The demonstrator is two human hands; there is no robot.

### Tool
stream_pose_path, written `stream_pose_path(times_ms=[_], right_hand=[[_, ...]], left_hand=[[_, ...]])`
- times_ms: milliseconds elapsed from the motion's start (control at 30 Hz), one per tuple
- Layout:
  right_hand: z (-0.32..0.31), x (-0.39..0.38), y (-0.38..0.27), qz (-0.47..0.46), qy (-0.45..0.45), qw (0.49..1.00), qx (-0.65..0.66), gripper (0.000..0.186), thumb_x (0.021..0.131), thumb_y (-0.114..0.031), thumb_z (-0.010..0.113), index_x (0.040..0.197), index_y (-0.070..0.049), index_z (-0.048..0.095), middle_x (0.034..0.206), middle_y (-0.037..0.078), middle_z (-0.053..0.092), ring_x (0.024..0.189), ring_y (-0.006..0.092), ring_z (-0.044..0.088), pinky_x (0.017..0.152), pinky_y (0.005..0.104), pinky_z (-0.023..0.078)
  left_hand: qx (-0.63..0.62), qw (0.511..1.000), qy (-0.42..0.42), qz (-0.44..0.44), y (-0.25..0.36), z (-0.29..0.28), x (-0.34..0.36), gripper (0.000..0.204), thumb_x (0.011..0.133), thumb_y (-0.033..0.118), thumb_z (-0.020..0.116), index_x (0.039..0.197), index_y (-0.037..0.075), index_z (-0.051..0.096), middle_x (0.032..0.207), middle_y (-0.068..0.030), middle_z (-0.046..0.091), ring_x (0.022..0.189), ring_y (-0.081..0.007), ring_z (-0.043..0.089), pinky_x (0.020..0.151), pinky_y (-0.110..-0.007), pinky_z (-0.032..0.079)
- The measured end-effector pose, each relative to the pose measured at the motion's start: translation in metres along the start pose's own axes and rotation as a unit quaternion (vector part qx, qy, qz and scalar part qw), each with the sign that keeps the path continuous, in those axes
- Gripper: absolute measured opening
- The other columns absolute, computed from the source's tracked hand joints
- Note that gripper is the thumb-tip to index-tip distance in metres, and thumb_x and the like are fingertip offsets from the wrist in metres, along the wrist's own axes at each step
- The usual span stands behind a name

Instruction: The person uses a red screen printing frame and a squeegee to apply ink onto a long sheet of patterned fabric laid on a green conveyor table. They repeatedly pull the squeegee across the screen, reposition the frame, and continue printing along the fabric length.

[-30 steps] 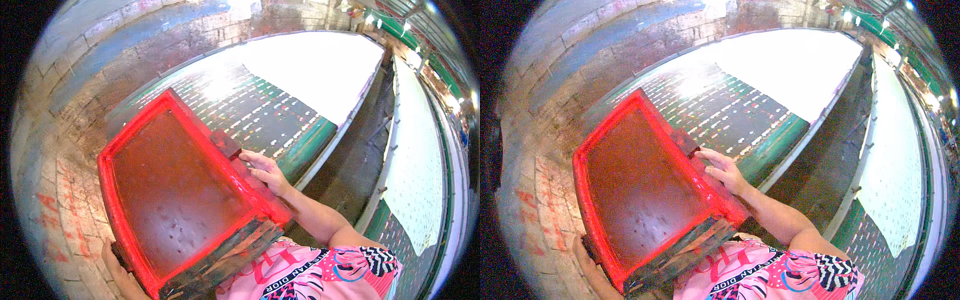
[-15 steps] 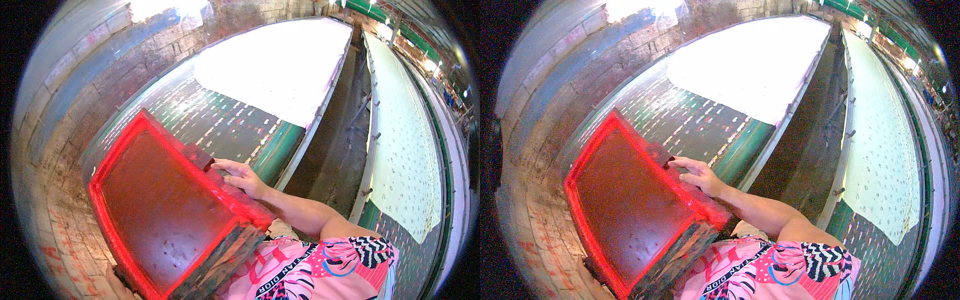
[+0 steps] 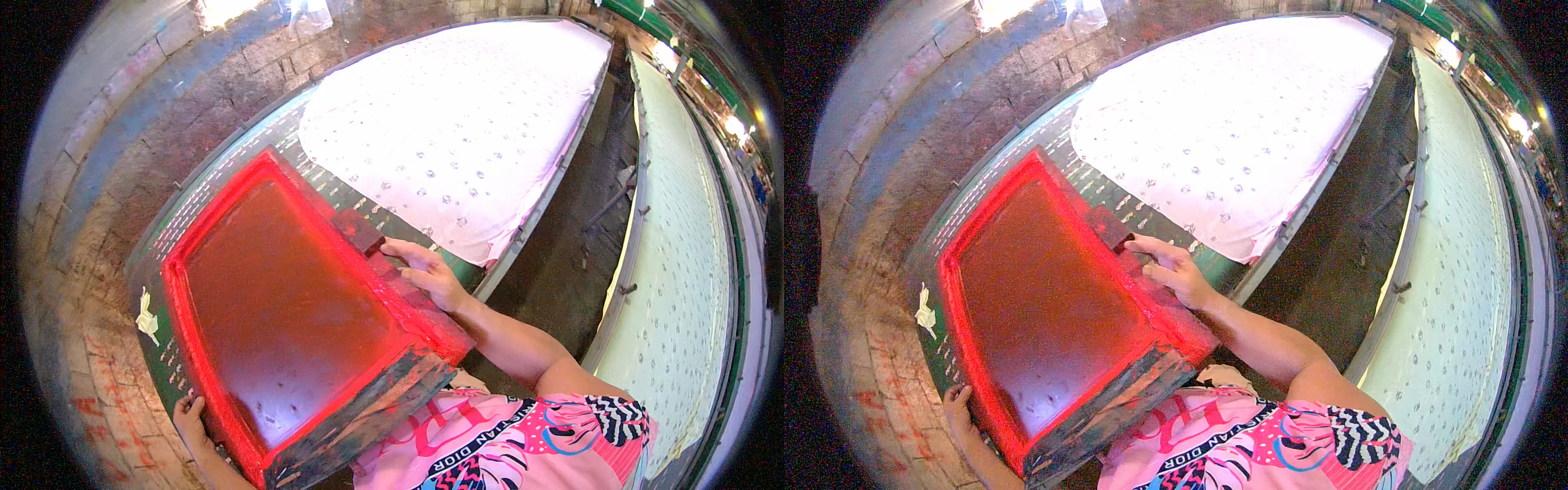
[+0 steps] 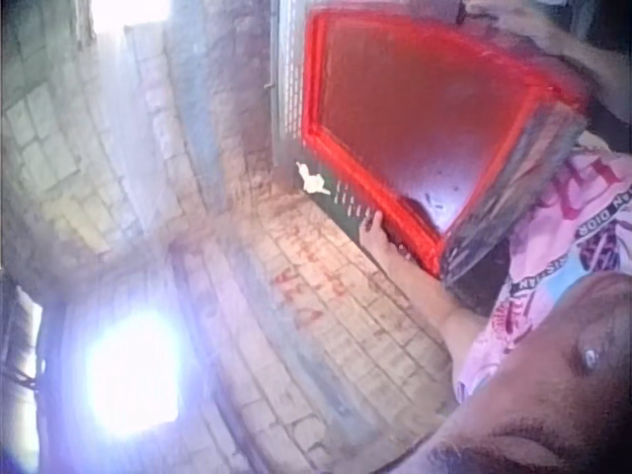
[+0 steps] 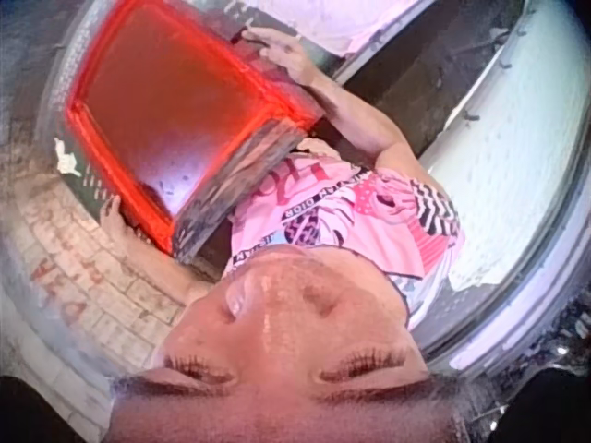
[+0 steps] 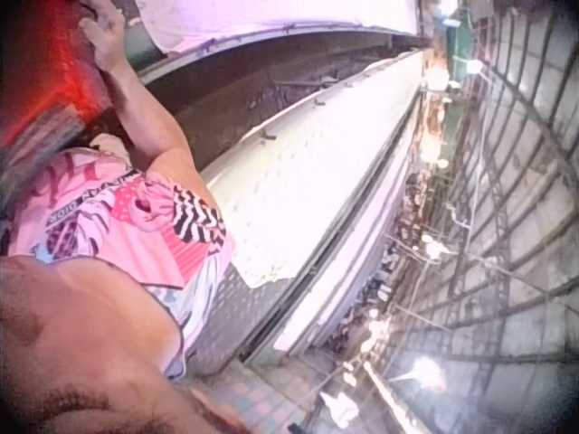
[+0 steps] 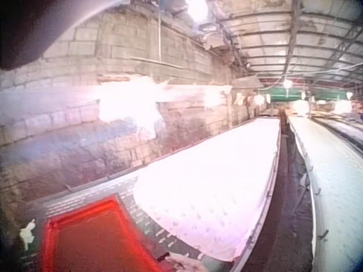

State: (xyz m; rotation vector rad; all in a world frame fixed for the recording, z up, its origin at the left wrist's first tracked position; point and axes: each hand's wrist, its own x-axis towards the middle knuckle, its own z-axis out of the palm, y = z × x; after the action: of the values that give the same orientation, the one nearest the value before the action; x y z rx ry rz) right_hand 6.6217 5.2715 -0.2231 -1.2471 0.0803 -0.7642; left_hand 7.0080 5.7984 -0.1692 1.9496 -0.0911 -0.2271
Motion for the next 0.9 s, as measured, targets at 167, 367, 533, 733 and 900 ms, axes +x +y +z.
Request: stream_pose_path(times_ms=[167,367,533,733,900], right_hand=[[-0.034,0.004,-0.015,0.016,0.023,1.000,-0.003,0.055,0.102,-0.017,0.070,0.153,0.001,0.062,0.160,0.014,0.061,0.159,0.0264,0.042,0.133,0.0455,0.027],[-0.077,0.037,-0.057,0.035,0.015,0.998,-0.053,0.055,0.103,-0.018,0.067,0.154,0.002,0.061,0.155,0.014,0.064,0.150,0.0238,0.051,0.130,0.0409,0.032],[-0.144,0.076,-0.061,0.039,-0.014,0.999,0.034,0.055,0.104,-0.016,0.063,0.155,0.003,0.058,0.146,0.015,0.068,0.139,0.0231,0.060,0.123,0.0396,0.041],[-0.283,0.129,-0.051,0.109,-0.038,0.989,0.090,0.065,0.105,-0.027,0.069,0.160,0.003,0.052,0.151,0.015,0.063,0.143,0.0256,0.057,0.125,0.0428,0.042],[-0.378,0.154,-0.056,0.124,0.013,0.991,0.054,0.058,0.105,-0.025,0.068,0.156,0.001,0.058,0.154,0.012,0.063,0.143,0.0217,0.057,0.126,0.0394,0.039]], left_hand=[[0.012,1.000,-0.002,0.014,0.013,0.048,0.014,0.032,0.083,-0.002,0.084,0.112,0.001,0.069,0.121,-0.0056,0.066,0.102,-0.0178,0.063,0.095,-0.033,0.051],[-0.058,0.998,-0.009,0.029,0.018,0.121,0.021,0.032,0.084,-0.002,0.081,0.113,0.002,0.069,0.097,-0.0016,0.062,0.087,-0.0161,0.062,0.081,-0.030,0.051],[-0.067,0.996,0.030,0.046,0.050,0.188,0.015,0.034,0.084,-0.004,0.080,0.116,0.000,0.068,0.101,-0.0047,0.067,0.091,-0.0168,0.065,0.083,-0.030,0.053],[-0.100,0.993,0.054,0.045,0.076,0.317,0.002,0.035,0.082,-0.006,0.080,0.115,0.001,0.069,0.102,-0.0043,0.069,0.094,-0.0179,0.066,0.086,-0.030,0.054],[-0.123,0.989,0.078,0.016,0.084,0.436,-0.041,0.036,0.080,-0.008,0.081,0.114,0.002,0.070,0.107,-0.0064,0.070,0.097,-0.0201,0.067,0.087,-0.032,0.055]])
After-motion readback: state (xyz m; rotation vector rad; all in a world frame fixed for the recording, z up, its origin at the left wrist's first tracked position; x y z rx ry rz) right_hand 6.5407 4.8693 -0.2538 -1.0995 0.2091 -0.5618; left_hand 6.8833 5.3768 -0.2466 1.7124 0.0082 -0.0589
